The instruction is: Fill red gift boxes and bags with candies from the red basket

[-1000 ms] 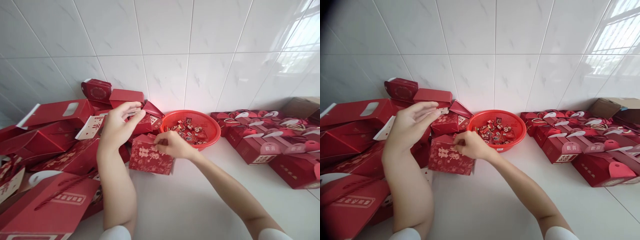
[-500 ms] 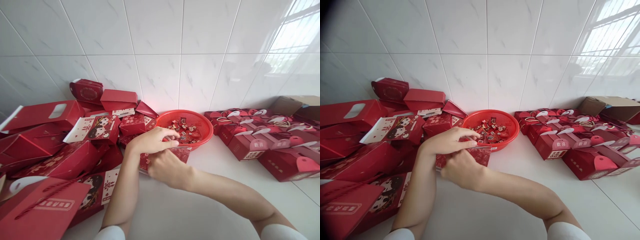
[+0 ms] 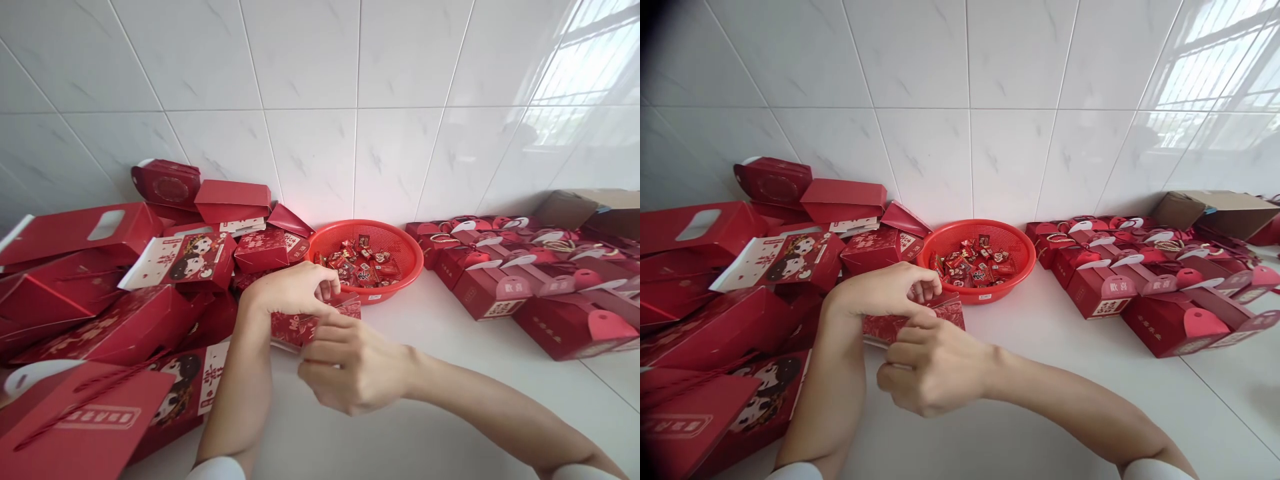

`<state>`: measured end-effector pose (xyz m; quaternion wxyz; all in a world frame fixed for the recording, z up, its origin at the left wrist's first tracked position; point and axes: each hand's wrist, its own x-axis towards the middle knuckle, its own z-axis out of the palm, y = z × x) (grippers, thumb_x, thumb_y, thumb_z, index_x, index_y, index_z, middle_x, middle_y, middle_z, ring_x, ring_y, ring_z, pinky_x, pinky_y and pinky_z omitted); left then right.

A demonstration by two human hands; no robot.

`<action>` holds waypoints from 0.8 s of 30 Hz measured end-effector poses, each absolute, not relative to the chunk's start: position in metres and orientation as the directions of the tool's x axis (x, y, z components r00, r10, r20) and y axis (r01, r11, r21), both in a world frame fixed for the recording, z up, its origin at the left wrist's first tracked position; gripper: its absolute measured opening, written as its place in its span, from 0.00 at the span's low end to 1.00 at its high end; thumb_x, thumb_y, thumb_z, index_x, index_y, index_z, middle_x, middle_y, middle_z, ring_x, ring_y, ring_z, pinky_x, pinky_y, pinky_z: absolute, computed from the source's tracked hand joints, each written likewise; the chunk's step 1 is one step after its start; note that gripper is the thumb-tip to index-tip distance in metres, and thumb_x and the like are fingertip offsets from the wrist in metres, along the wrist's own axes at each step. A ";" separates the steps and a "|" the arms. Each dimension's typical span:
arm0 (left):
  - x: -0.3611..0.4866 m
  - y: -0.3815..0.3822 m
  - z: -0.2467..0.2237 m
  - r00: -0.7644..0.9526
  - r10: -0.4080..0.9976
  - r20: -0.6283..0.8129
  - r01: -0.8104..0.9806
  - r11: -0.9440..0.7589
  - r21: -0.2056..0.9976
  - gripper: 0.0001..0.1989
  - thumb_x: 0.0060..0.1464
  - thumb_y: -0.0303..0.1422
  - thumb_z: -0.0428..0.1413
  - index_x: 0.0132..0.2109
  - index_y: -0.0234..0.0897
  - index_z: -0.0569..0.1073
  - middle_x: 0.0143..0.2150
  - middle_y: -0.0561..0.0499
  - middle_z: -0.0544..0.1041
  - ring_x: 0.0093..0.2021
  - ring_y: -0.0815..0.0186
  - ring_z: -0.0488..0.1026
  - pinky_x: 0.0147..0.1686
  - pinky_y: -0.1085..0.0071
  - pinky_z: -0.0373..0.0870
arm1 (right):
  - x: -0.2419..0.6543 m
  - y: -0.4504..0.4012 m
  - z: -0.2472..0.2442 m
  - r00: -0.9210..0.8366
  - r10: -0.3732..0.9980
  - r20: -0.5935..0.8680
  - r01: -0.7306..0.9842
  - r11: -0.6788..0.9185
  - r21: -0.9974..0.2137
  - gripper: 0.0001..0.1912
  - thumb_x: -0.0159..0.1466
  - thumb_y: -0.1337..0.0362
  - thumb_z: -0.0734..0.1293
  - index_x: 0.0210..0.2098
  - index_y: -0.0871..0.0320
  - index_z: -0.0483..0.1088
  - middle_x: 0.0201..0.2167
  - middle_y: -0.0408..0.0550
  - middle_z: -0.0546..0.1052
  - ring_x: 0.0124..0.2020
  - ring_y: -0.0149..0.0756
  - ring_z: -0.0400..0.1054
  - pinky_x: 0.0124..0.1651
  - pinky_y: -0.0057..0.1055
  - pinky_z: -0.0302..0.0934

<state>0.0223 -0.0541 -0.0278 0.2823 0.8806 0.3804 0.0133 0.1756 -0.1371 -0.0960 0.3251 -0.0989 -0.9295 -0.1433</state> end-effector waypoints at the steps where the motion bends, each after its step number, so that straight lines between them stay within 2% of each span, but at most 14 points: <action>1: 0.022 -0.054 -0.027 0.718 0.669 -0.191 0.654 -0.555 0.514 0.11 0.49 0.38 0.61 0.37 0.37 0.76 0.36 0.50 0.80 0.36 0.62 0.76 0.35 0.72 0.69 | 0.181 -0.135 -0.095 -0.742 0.112 0.661 0.301 0.937 0.179 0.11 0.68 0.70 0.60 0.31 0.60 0.70 0.26 0.45 0.69 0.28 0.34 0.61 0.39 0.33 0.56; 4: 0.023 -0.054 -0.025 0.752 0.638 -0.167 0.612 -0.580 0.538 0.09 0.54 0.36 0.56 0.38 0.37 0.78 0.35 0.51 0.81 0.35 0.63 0.76 0.35 0.72 0.67 | 0.196 -0.127 -0.095 -0.635 0.295 0.714 0.500 0.861 0.089 0.12 0.71 0.70 0.58 0.33 0.59 0.69 0.25 0.44 0.68 0.27 0.33 0.60 0.35 0.33 0.52; 7: 0.024 -0.051 -0.027 0.780 0.614 -0.119 0.559 -0.600 0.572 0.12 0.57 0.35 0.53 0.44 0.38 0.78 0.39 0.51 0.82 0.39 0.62 0.77 0.37 0.72 0.67 | 0.206 -0.120 -0.102 -0.589 0.433 0.683 0.619 0.784 0.037 0.10 0.72 0.68 0.58 0.35 0.59 0.68 0.26 0.44 0.70 0.26 0.33 0.59 0.33 0.32 0.50; 11: 0.027 -0.039 -0.036 0.797 0.591 -0.126 0.514 -0.554 0.655 0.16 0.57 0.35 0.55 0.51 0.38 0.74 0.38 0.51 0.80 0.38 0.63 0.77 0.38 0.72 0.67 | 0.211 -0.118 -0.115 -0.624 0.446 0.642 0.639 0.764 0.091 0.10 0.73 0.66 0.59 0.36 0.60 0.68 0.26 0.44 0.71 0.25 0.32 0.58 0.35 0.33 0.49; 16: 0.031 -0.017 -0.053 0.860 0.487 -0.155 0.411 -0.479 0.776 0.12 0.57 0.38 0.59 0.45 0.36 0.76 0.37 0.50 0.78 0.38 0.65 0.74 0.39 0.71 0.67 | 0.211 -0.119 -0.122 -0.614 0.461 0.641 0.677 0.725 0.127 0.14 0.71 0.74 0.56 0.30 0.59 0.65 0.24 0.42 0.68 0.23 0.31 0.55 0.37 0.33 0.48; 19: 0.035 -0.010 -0.059 0.858 0.503 -0.101 0.372 -0.474 0.798 0.12 0.56 0.39 0.60 0.43 0.35 0.76 0.40 0.49 0.78 0.41 0.63 0.73 0.42 0.70 0.68 | 0.212 -0.116 -0.119 -0.599 0.451 0.662 0.673 0.731 0.112 0.14 0.70 0.73 0.57 0.29 0.59 0.65 0.23 0.41 0.68 0.23 0.30 0.56 0.37 0.33 0.49; 22: 0.040 -0.010 -0.060 0.861 0.506 -0.039 0.321 -0.483 0.814 0.13 0.57 0.40 0.61 0.44 0.35 0.77 0.43 0.47 0.79 0.45 0.61 0.74 0.45 0.68 0.69 | 0.223 -0.108 -0.107 -0.540 0.464 0.703 0.633 0.774 -0.025 0.10 0.71 0.68 0.59 0.34 0.59 0.70 0.23 0.41 0.70 0.24 0.30 0.60 0.40 0.33 0.54; 24: 0.042 -0.012 -0.059 0.878 0.479 -0.018 0.283 -0.488 0.826 0.14 0.58 0.40 0.60 0.46 0.35 0.77 0.46 0.45 0.79 0.48 0.59 0.74 0.47 0.67 0.69 | 0.237 -0.097 -0.096 -0.425 0.549 0.720 0.634 0.748 -0.197 0.10 0.70 0.64 0.60 0.36 0.58 0.72 0.24 0.43 0.73 0.26 0.31 0.65 0.43 0.34 0.57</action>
